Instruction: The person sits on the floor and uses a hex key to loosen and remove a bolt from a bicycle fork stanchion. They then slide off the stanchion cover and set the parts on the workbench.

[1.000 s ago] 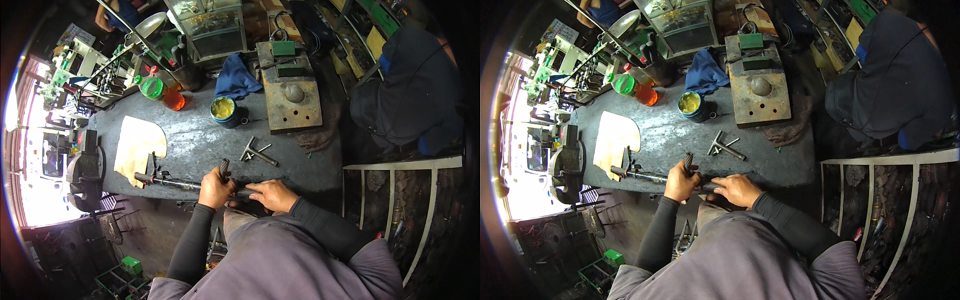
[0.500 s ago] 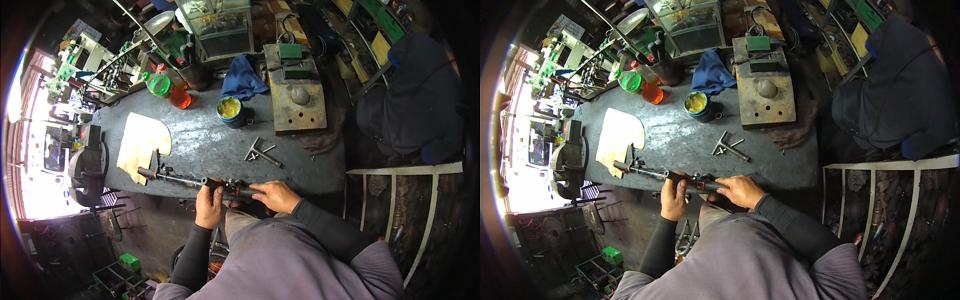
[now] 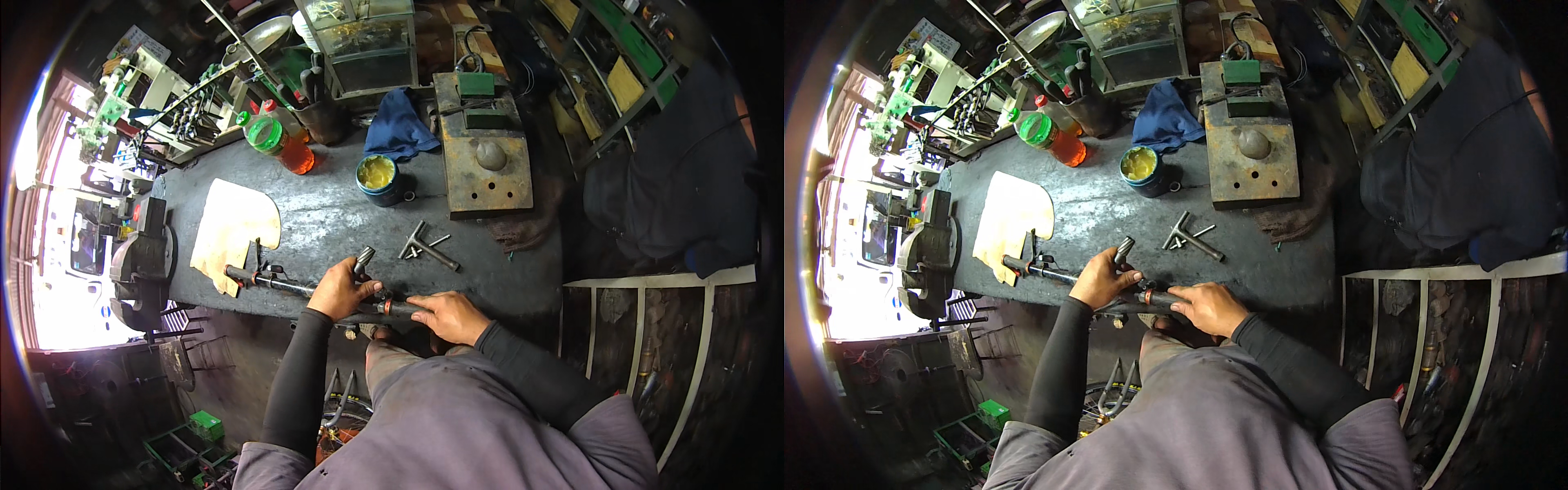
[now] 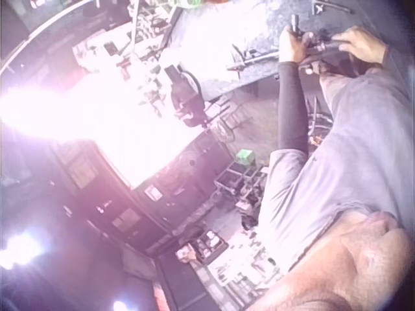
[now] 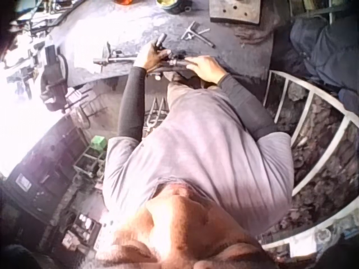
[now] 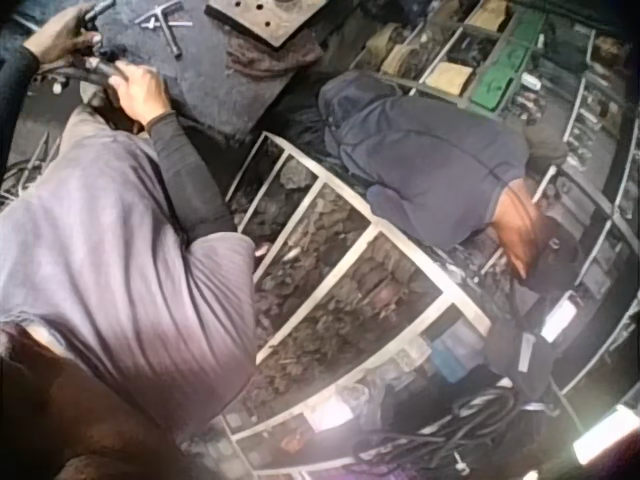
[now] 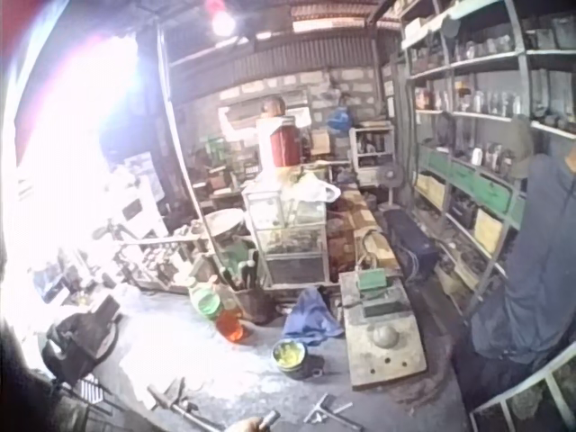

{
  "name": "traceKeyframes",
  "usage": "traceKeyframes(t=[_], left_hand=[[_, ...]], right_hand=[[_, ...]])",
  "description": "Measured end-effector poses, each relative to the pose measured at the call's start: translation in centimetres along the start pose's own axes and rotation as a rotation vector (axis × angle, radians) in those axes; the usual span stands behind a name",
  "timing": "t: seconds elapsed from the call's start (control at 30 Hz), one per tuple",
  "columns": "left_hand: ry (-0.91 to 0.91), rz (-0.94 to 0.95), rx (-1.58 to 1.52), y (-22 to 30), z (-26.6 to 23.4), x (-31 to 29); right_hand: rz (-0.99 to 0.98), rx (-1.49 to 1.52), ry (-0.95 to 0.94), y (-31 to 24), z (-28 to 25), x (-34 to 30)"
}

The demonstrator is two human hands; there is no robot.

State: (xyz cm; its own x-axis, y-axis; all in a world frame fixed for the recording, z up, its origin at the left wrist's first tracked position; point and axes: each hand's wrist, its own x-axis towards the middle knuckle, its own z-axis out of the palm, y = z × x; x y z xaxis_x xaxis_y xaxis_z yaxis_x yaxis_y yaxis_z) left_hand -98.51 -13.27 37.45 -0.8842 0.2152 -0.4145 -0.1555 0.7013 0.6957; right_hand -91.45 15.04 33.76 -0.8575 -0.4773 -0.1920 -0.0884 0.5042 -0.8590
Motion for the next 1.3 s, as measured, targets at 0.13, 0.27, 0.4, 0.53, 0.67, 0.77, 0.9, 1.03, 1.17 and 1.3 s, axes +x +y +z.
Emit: traceKeyframes(t=[0.13,0.27,0.4,0.53,0.67,0.77,0.9,1.03,1.17,1.3], left_hand=[[0.015,-0.011,0.188,0.6,1.1,-0.1],[0.059,-0.013,0.249,1.3,1.5,-0.1],[0.048,-0.02,0.197,1.6,1.3,0.0],[0.25,0.0,0.018,-0.9,2.0,-0.7],[0.567,0.006,-0.916,-2.9,2.5,-1.8],[0.611,0.017,-1.091,-4.1,2.4,-3.4],[0.708,0.054,-0.442,-5.3,4.0,-5.8],[0.62,0.039,-0.473,-5.7,5.6,-7.2],[0.625,-0.009,-0.554,-3.9,6.4,-7.7],[0.605,0.131,-0.213,-3.5,6.0,-7.0]], right_hand=[[0.009,-0.007,-0.009,-0.3,0.0,-0.2],[0.084,0.053,-0.061,-1.6,-0.8,-0.3],[0.003,-0.004,0.0,-0.2,0.0,-0.5],[-0.037,-0.051,0.031,-0.2,0.7,-0.7],[-0.036,-0.038,0.042,-0.3,1.0,-0.5],[-0.033,-0.016,0.014,-0.4,0.4,0.0],[-0.021,-0.037,-0.033,-1.2,-0.6,0.6],[-0.049,-0.023,-0.015,-0.6,-0.7,0.8],[0.013,-0.007,-0.067,-1.3,-1.2,0.5],[-0.032,0.053,-0.03,-1.1,-1.5,0.5]])
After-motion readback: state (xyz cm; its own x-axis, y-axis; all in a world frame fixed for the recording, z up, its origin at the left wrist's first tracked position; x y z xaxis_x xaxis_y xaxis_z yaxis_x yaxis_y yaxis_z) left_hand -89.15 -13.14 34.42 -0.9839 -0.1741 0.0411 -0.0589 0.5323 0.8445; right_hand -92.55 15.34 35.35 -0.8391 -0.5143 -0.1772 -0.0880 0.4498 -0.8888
